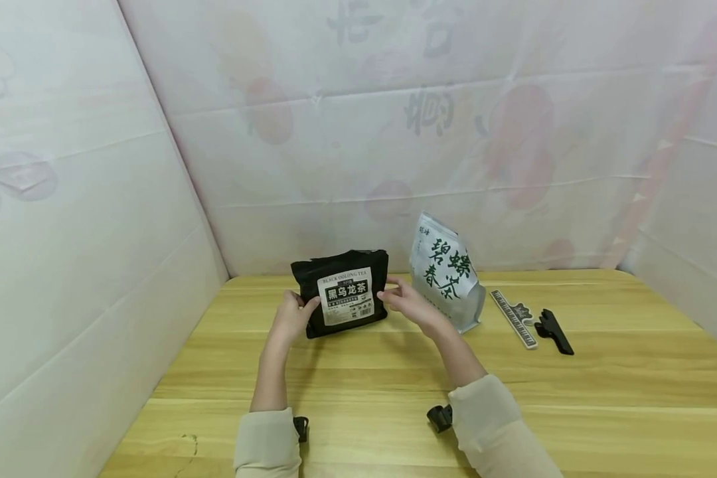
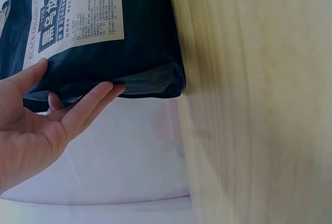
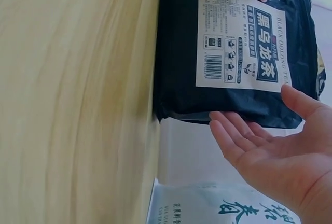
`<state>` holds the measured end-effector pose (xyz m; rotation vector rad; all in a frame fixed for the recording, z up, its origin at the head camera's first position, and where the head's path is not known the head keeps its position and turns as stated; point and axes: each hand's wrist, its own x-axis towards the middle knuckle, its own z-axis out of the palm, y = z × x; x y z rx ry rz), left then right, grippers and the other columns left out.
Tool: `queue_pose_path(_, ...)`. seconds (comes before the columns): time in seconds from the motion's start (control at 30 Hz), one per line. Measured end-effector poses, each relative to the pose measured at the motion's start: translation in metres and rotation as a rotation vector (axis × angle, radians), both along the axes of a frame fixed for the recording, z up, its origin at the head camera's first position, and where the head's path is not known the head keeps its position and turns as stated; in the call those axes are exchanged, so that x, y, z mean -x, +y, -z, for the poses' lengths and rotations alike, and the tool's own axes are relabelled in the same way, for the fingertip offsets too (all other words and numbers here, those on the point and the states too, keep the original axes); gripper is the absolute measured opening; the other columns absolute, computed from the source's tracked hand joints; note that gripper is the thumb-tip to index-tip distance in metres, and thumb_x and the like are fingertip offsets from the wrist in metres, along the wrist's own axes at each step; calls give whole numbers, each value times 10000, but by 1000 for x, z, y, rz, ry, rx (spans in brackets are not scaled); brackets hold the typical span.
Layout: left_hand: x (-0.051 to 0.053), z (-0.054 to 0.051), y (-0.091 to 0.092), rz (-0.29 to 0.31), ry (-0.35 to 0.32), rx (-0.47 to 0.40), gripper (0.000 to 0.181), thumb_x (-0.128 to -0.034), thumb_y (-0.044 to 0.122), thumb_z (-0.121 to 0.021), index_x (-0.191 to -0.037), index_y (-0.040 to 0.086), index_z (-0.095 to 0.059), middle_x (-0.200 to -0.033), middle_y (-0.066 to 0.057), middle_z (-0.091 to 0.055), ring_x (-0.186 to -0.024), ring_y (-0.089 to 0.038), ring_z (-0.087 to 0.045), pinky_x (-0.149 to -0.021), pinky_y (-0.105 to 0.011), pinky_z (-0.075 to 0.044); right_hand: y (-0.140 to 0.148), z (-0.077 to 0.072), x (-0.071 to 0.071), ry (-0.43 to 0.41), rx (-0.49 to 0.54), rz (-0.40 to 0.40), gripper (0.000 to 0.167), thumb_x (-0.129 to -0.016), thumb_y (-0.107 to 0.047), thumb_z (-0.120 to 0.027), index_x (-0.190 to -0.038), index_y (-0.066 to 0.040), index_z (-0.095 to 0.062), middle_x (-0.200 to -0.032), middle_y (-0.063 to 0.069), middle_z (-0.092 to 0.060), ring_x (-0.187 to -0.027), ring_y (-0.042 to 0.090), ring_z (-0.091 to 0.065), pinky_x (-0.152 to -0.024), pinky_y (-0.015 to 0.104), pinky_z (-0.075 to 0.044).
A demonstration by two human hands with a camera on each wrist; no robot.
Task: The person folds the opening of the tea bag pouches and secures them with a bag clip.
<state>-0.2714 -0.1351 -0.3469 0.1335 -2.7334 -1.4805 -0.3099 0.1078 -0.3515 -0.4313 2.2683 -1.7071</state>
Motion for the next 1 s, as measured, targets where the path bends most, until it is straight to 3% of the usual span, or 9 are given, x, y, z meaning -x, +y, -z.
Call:
queue_pose_path(0.07,1,0,0,1,-3,2,347,-958,316,-491,-1010,2,-355,-704,-58,-337,-525,-154,-303,-529,-310,-305,-1,-8,-7,-6,2,-4,613,-967,-212,-466,-1426,33,-143,-1369,276,-314,-1224,420,-349,-997,521,-246)
queue_pose_path(0.3,0,-1,2,-2,13,10,320,-956,287,-500,-981,1,-360,-723,-73,-348,-553,-166,-315,-538,-313,-307,3,1,-1,6,0,8,593,-957,-225,-487,-1416,11,-196,-1358,243,-349,-1218,378,-378,-992,475,-286)
queue_pose_path(0.53,-1,0,1,14,3,0,359,-955,312,-498,-1044,-9,-362,-784,-99,-382,-597,-182,-334,-576,-328,-323,7,-2,-3,0,-10,17,584,-950,-251,-495,-1395,20,-232,-1318,252,-400,-1190,420,-399,-991,498,-275)
queue_pose_path(0.77,0,1,2,31,21,-5,365,-950,310,-508,-1046,-12,-366,-748,-77,-364,-595,-178,-338,-587,-329,-328,13,-3,-3,7,13,-9,541,-959,-237,-474,-1348,73,-262,-1308,291,-401,-1178,439,-406,-972,491,-309)
queue_pose_path(1.0,0,3,3,51,40,-5,353,-948,309,-512,-1028,-6,-372,-674,-46,-337,-542,-162,-311,-541,-314,-307,18,-6,-3,-21,14,13,524,-968,-242,-470,-1319,96,-277,-1291,304,-410,-1162,439,-425,-968,484,-319)
